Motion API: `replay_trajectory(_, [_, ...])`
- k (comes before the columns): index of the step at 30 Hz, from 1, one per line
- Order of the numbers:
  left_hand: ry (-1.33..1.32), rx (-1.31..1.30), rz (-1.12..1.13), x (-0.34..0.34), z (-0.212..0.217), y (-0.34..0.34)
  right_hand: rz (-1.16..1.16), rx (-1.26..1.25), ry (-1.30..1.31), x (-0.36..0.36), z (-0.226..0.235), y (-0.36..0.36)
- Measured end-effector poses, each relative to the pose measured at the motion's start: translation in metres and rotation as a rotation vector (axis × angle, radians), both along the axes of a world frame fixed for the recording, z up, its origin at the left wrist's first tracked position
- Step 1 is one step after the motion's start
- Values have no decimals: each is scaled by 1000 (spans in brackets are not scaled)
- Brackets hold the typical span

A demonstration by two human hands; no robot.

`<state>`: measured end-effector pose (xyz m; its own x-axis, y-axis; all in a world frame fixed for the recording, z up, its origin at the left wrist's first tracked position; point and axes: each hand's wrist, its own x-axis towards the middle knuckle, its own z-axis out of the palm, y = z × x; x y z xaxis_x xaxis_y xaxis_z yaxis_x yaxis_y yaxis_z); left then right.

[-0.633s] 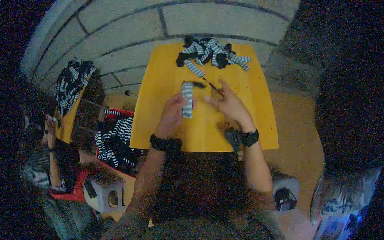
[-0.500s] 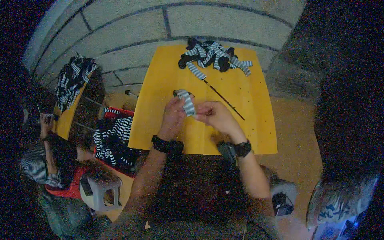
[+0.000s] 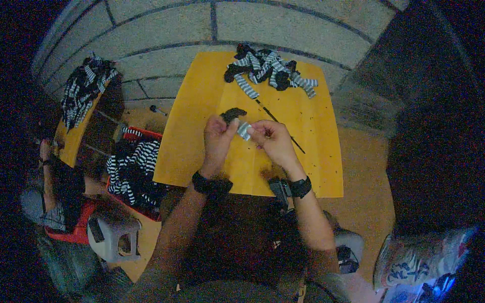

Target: Turning striped fabric tubes right-side out using a wooden stick.

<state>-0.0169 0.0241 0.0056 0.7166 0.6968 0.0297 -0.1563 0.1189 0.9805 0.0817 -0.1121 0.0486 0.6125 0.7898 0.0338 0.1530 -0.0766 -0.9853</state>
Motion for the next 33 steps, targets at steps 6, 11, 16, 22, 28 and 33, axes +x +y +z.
replay_trajectory(6, [-166,295,-43,-4,13,-19,32,116,365,2,2,4])
replay_trajectory(11, [-172,246,-6,-2,8,-13,84,172,356,1,7,4])
replay_trajectory(16, [-130,235,-9,-8,26,-18,92,184,188,0,6,3])
replay_trajectory(22, [-60,354,50,-5,25,-26,-19,18,-65,-5,1,0])
replay_trajectory(28, [211,578,-39,-10,19,-27,-79,58,-574,-18,14,4])
replay_trajectory(33, [11,102,-38,-4,14,-28,-205,84,-431,-14,11,5])
